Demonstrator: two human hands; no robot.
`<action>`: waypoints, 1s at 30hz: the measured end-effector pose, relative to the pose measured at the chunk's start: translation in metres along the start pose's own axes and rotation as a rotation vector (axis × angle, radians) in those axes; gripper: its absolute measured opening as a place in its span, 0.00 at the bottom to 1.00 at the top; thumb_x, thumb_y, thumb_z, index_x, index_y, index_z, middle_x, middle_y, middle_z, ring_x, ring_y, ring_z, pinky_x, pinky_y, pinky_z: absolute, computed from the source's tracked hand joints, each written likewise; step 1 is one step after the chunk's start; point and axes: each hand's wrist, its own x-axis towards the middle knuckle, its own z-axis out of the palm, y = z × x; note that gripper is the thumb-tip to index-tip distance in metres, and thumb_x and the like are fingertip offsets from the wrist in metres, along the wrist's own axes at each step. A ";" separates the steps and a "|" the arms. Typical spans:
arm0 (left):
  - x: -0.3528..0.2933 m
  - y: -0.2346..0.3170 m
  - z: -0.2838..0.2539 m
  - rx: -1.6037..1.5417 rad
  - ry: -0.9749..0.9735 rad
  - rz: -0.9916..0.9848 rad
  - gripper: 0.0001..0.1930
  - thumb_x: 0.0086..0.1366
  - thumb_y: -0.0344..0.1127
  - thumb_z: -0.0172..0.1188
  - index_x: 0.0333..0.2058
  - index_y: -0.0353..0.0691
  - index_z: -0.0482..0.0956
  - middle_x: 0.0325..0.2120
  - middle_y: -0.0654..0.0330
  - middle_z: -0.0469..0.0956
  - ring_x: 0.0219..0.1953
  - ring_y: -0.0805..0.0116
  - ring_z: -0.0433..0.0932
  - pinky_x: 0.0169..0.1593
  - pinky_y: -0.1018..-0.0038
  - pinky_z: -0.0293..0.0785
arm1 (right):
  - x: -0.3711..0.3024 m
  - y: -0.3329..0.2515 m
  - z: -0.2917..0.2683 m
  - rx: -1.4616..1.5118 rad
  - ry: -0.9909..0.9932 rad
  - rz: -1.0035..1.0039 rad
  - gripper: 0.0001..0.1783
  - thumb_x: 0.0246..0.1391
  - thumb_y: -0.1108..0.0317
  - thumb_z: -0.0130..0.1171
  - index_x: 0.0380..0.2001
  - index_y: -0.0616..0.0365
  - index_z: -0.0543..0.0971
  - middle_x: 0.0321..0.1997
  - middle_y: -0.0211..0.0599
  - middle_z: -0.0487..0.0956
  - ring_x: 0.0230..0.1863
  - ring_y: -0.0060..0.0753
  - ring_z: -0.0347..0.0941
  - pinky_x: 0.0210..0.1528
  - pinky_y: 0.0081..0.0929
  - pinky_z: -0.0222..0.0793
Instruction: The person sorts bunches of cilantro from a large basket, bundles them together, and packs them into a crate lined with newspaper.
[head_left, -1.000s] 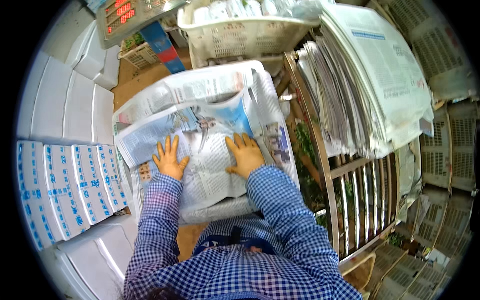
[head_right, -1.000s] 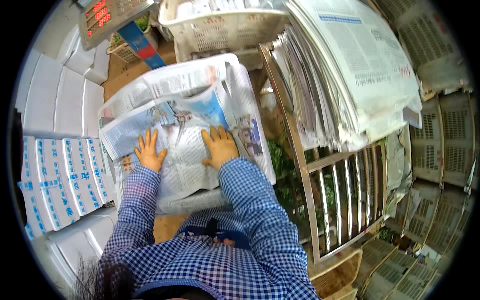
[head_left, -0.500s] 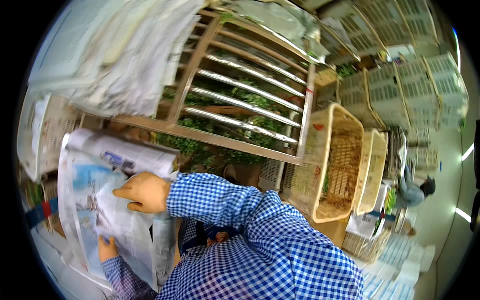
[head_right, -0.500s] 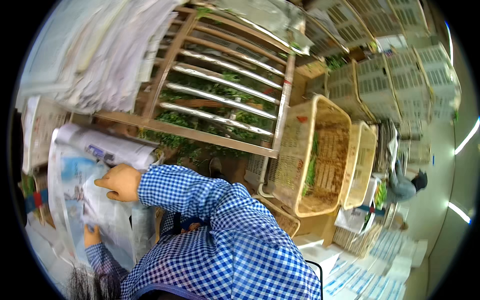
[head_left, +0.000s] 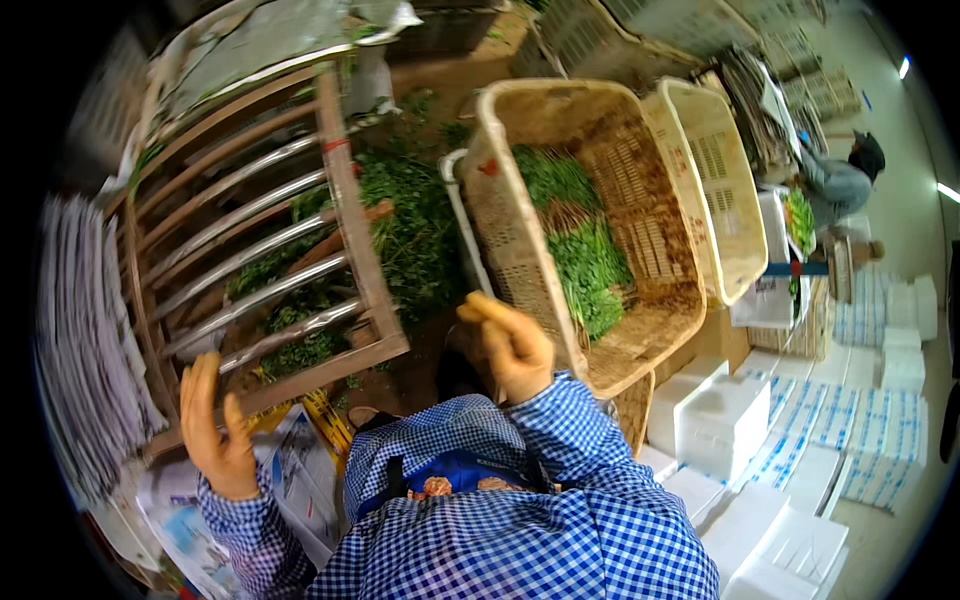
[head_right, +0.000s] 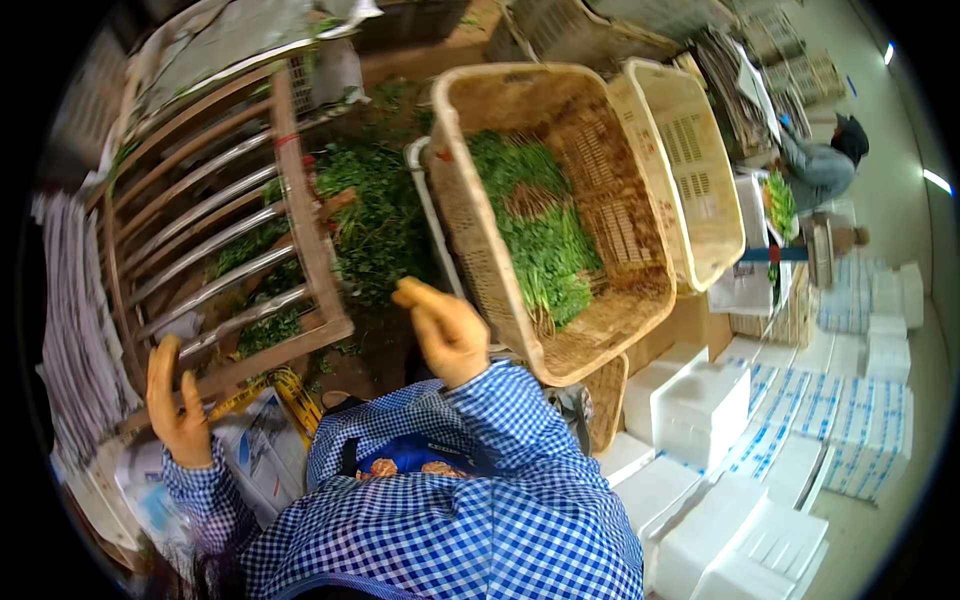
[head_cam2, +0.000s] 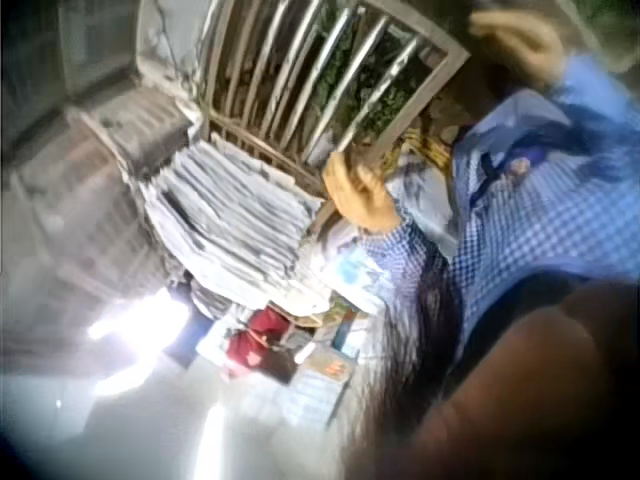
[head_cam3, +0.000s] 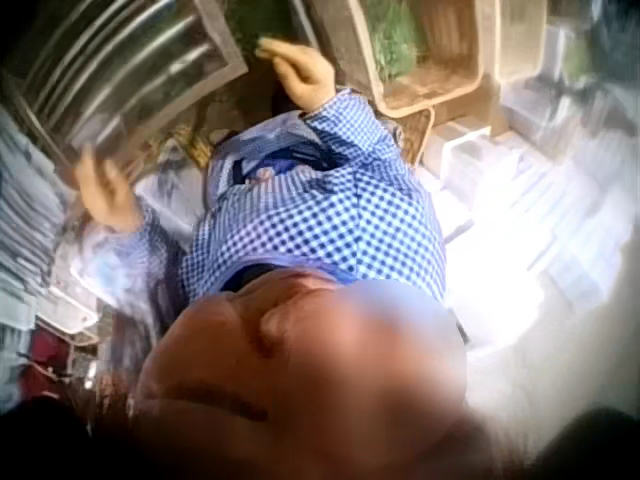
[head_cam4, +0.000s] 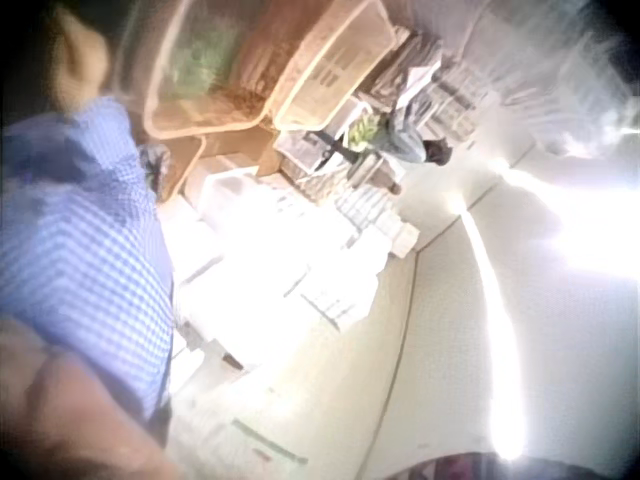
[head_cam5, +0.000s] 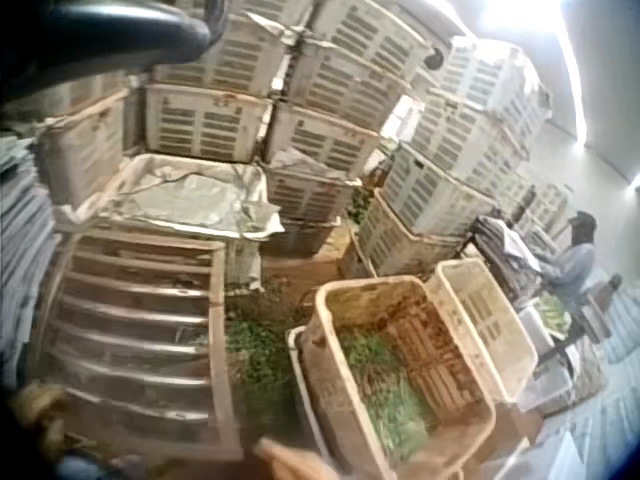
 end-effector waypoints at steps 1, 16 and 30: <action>0.030 0.027 0.019 0.017 -0.061 0.033 0.19 0.73 0.34 0.55 0.59 0.32 0.76 0.56 0.48 0.79 0.62 0.47 0.74 0.68 0.52 0.65 | 0.001 0.019 -0.032 -0.018 0.108 0.086 0.18 0.65 0.76 0.55 0.57 0.61 0.79 0.49 0.45 0.85 0.50 0.39 0.83 0.57 0.33 0.77; 0.213 0.255 0.271 -0.282 -0.561 0.530 0.21 0.72 0.37 0.56 0.60 0.37 0.75 0.55 0.48 0.79 0.63 0.42 0.72 0.68 0.47 0.63 | -0.053 0.314 -0.242 -0.421 -0.026 1.409 0.33 0.67 0.56 0.58 0.69 0.61 0.66 0.70 0.51 0.70 0.69 0.50 0.68 0.71 0.42 0.63; 0.222 0.222 0.296 -0.238 -0.653 0.402 0.21 0.71 0.35 0.57 0.60 0.36 0.75 0.55 0.48 0.79 0.64 0.43 0.71 0.69 0.47 0.62 | -0.109 0.360 -0.181 -0.109 0.003 1.748 0.59 0.47 0.65 0.79 0.73 0.68 0.50 0.73 0.60 0.62 0.69 0.54 0.65 0.68 0.40 0.70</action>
